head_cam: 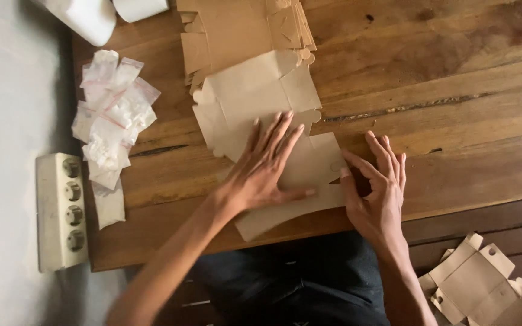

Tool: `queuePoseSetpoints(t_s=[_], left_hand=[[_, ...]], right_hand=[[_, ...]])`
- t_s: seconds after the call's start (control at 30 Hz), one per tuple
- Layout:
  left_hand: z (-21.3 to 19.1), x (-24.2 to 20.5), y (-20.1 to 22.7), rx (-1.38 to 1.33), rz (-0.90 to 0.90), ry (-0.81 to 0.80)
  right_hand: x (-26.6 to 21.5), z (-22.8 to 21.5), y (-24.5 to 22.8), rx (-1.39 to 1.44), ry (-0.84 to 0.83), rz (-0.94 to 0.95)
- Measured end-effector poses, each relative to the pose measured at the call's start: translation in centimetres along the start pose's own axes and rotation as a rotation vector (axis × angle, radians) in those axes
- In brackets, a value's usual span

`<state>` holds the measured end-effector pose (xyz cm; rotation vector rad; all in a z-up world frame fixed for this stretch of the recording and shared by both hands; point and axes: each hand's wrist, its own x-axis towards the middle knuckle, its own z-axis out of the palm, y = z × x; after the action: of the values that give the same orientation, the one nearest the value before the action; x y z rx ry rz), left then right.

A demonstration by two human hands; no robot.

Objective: The person folds flat cardboard box blanks into assembled boxes by hand. They repeatedly fold side flaps, tuck tabs into slots, and press seams to form the box shape, then stack the finished boxes on the table.

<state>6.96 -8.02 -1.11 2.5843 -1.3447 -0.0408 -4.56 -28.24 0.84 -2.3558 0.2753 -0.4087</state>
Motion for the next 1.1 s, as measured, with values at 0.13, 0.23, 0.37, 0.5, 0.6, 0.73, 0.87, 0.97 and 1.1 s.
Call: queuePoseSetpoints(t_s=[0.13, 0.23, 0.37, 0.5, 0.6, 0.73, 0.87, 0.97, 1.1], left_hand=[[0.8, 0.8, -0.5, 0.101, 0.025, -0.029], [-0.4, 0.7, -0.3, -0.043, 0.034, 0.041], [-0.7, 0.6, -0.6, -0.212, 0.064, 0.021], [-1.1, 0.5, -0.3, -0.268, 0.098, 0.131], [-1.0, 0.5, -0.4, -0.251, 0.092, 0.138], [-1.0, 0.4, -0.5, -0.246, 0.089, 0.123], [-0.6, 0.2, -0.8, -0.235, 0.095, 0.135], [-0.7, 0.0, -0.7, -0.205, 0.078, 0.129], [-0.5, -0.3, -0.9, -0.176, 0.063, 0.112]], right_hand=[[0.2, 0.1, -0.6, 0.022, -0.042, 0.066], [0.4, -0.3, -1.2, 0.112, -0.044, 0.058], [0.4, -0.1, -2.3, 0.184, -0.162, -0.064], [-0.3, 0.7, -1.7, 0.05, -0.176, -0.199], [-0.4, 0.5, -2.0, 0.003, -0.186, -0.195], [-0.4, 0.6, -1.0, 0.1, -0.129, -0.197], [-0.2, 0.6, -1.0, -0.228, -0.184, -0.082], [0.1, 1.1, -1.1, -0.337, -0.246, -0.087], [1.6, 1.9, -0.5, -0.411, -0.242, -0.17]])
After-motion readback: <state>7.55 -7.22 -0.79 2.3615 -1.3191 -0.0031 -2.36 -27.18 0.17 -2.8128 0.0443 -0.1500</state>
